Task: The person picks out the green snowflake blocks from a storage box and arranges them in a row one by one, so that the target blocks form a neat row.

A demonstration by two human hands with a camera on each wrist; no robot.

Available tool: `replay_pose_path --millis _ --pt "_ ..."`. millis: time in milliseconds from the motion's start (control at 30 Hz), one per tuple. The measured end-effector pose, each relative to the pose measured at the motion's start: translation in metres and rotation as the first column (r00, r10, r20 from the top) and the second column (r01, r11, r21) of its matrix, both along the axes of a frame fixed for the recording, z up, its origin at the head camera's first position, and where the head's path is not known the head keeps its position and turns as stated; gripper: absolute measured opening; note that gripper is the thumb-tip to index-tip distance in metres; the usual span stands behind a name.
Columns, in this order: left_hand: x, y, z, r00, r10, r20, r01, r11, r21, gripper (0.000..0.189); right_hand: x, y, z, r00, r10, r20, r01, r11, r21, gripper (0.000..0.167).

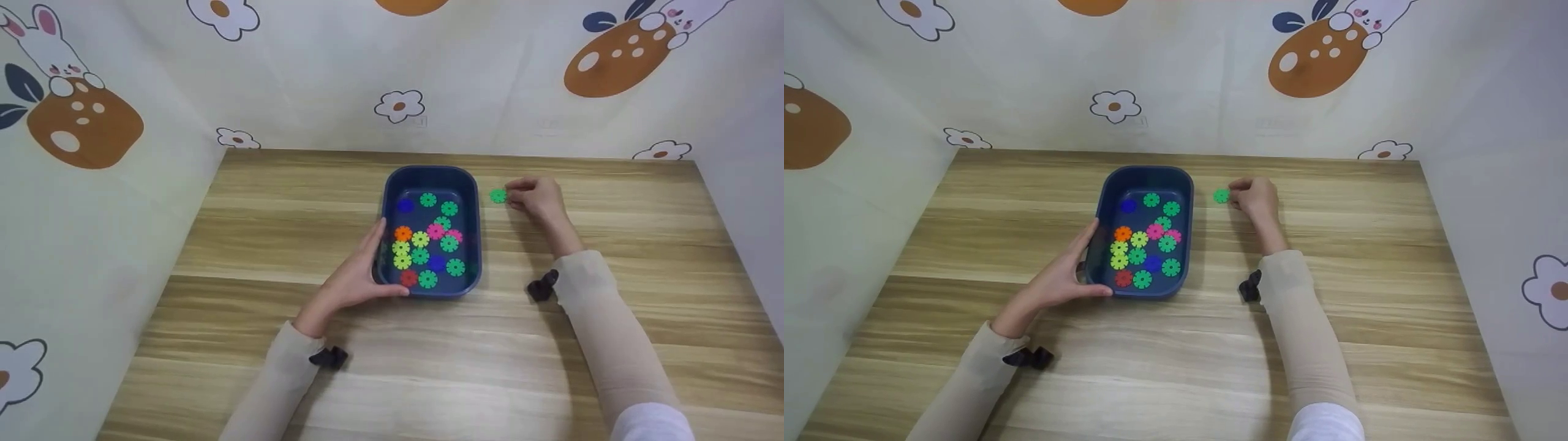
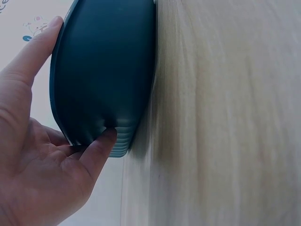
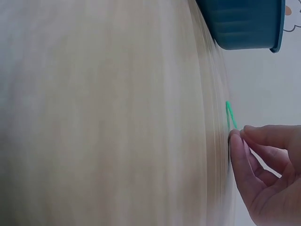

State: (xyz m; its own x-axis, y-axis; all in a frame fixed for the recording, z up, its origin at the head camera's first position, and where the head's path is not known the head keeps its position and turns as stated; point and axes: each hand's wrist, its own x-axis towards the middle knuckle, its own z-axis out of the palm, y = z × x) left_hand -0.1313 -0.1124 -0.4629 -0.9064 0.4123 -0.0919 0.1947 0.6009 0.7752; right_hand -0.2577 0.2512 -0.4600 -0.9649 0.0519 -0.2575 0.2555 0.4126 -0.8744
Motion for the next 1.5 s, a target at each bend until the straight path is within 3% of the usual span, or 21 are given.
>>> replay_pose_path --millis 367,833,1100,1500 --pt "0.001 0.000 0.000 1.000 0.005 0.007 -0.005 1.000 0.018 0.133 0.002 -0.003 0.007 0.999 -0.045 -0.005 0.044 0.998 -0.040 0.032" --pt "0.000 0.000 -0.002 1.000 0.013 0.017 -0.013 1.000 0.005 0.132 0.008 -0.010 0.021 0.999 -0.030 -0.040 0.024 0.992 -0.127 0.032" --pt "0.002 0.001 0.002 1.000 0.015 0.024 -0.015 1.000 0.004 0.132 0.010 -0.017 0.025 0.988 0.016 -0.155 -0.019 1.000 -0.018 0.028" --pt "0.001 0.000 0.001 1.000 0.007 0.011 -0.007 1.000 0.008 0.131 0.017 -0.029 0.031 0.985 0.040 -0.167 -0.052 0.996 -0.073 0.029"
